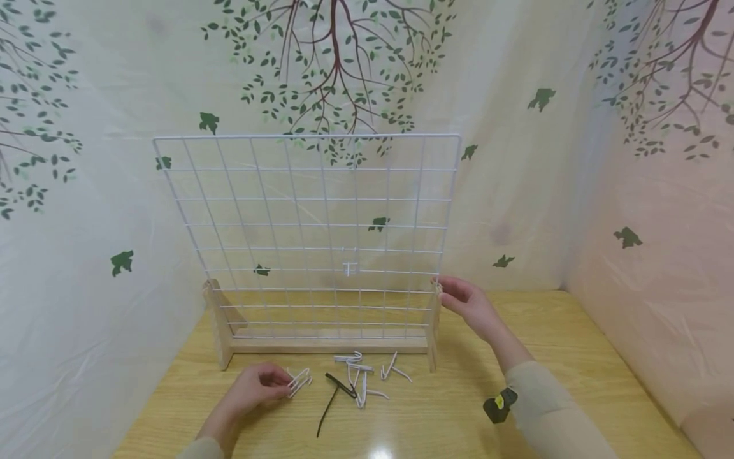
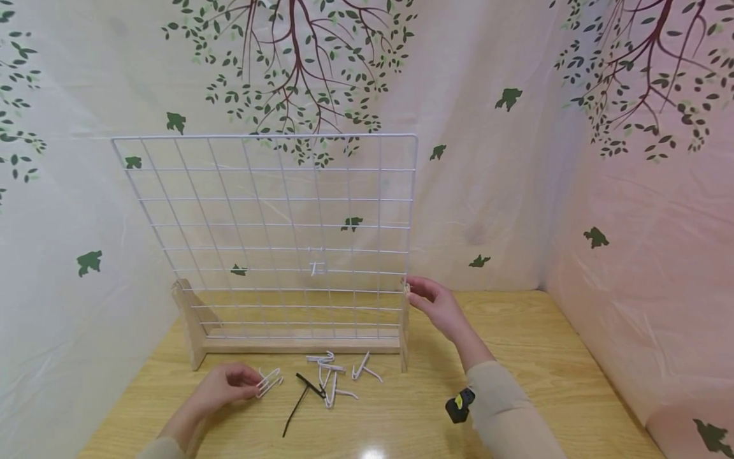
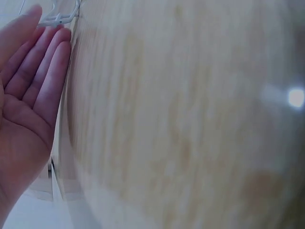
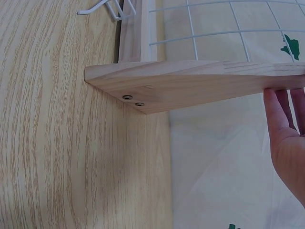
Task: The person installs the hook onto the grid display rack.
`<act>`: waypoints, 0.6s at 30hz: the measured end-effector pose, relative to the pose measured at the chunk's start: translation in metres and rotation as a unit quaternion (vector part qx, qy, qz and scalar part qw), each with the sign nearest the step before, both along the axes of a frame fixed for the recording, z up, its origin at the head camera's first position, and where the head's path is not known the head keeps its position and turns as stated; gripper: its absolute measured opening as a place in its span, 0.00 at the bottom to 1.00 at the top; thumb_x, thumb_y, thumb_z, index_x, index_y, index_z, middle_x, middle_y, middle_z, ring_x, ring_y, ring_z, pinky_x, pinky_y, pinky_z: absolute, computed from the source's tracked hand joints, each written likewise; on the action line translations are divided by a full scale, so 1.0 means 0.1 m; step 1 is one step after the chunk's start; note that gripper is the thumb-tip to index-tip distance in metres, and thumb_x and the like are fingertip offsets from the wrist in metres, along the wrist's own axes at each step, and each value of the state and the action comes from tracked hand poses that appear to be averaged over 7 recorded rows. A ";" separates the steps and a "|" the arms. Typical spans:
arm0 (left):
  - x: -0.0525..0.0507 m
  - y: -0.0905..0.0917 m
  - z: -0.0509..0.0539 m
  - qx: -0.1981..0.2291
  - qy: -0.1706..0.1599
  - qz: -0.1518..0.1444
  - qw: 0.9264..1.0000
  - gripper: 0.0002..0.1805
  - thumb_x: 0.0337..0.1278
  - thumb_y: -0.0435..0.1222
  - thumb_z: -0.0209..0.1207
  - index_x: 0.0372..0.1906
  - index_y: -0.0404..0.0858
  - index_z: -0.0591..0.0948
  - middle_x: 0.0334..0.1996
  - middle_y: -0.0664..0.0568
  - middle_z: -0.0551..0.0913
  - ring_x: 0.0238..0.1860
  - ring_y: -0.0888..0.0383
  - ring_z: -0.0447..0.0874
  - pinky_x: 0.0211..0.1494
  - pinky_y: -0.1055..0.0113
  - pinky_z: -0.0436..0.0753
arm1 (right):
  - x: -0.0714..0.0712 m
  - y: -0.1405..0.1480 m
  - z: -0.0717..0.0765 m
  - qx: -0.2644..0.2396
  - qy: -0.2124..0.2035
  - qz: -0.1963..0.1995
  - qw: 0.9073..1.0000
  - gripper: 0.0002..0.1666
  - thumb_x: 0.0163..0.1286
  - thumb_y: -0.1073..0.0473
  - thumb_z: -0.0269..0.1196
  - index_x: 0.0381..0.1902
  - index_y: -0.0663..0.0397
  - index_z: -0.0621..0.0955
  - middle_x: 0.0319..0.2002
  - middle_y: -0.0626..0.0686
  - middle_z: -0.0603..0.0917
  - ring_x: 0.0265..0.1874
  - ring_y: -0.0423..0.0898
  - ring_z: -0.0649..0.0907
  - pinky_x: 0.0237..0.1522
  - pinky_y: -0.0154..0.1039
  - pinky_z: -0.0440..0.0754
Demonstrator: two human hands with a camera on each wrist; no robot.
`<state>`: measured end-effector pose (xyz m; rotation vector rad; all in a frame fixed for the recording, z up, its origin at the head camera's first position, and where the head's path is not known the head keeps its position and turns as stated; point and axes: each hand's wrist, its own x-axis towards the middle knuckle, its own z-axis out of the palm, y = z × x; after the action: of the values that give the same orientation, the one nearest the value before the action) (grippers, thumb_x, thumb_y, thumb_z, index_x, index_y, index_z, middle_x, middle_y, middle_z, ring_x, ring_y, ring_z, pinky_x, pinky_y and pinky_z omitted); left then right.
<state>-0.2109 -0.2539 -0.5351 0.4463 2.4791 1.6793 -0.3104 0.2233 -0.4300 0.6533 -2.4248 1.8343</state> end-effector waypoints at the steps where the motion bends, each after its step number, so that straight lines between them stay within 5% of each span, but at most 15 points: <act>1: 0.00 0.00 0.01 0.007 -0.001 0.001 1.000 0.14 0.52 0.30 0.70 0.42 0.26 0.83 0.36 0.42 0.86 0.36 0.58 0.84 0.40 0.68 0.82 | 0.00 0.00 0.00 0.000 -0.001 -0.001 1.000 0.28 0.74 0.56 0.61 0.66 0.61 0.73 0.64 0.66 0.74 0.61 0.55 0.76 0.54 0.33 0.77; 9: 0.00 -0.02 0.07 0.028 0.014 0.056 0.998 0.17 0.56 0.31 0.68 0.46 0.23 0.81 0.40 0.38 0.86 0.38 0.60 0.85 0.44 0.69 0.82 | 0.01 -0.01 0.01 0.004 0.001 -0.002 1.000 0.27 0.74 0.56 0.61 0.67 0.62 0.72 0.63 0.64 0.75 0.58 0.49 0.77 0.53 0.32 0.77; 18: -0.07 -0.04 0.06 0.015 0.051 0.051 0.997 0.17 0.54 0.29 0.68 0.48 0.24 0.81 0.43 0.37 0.86 0.41 0.60 0.85 0.47 0.71 0.81 | 0.00 0.00 -0.01 0.014 0.008 -0.007 1.000 0.28 0.74 0.55 0.61 0.66 0.61 0.73 0.62 0.63 0.77 0.59 0.53 0.77 0.54 0.34 0.77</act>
<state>-0.2176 -0.2578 -0.5295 0.4261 2.5919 1.7773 -0.3104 0.2231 -0.4308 0.6487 -2.4413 1.7865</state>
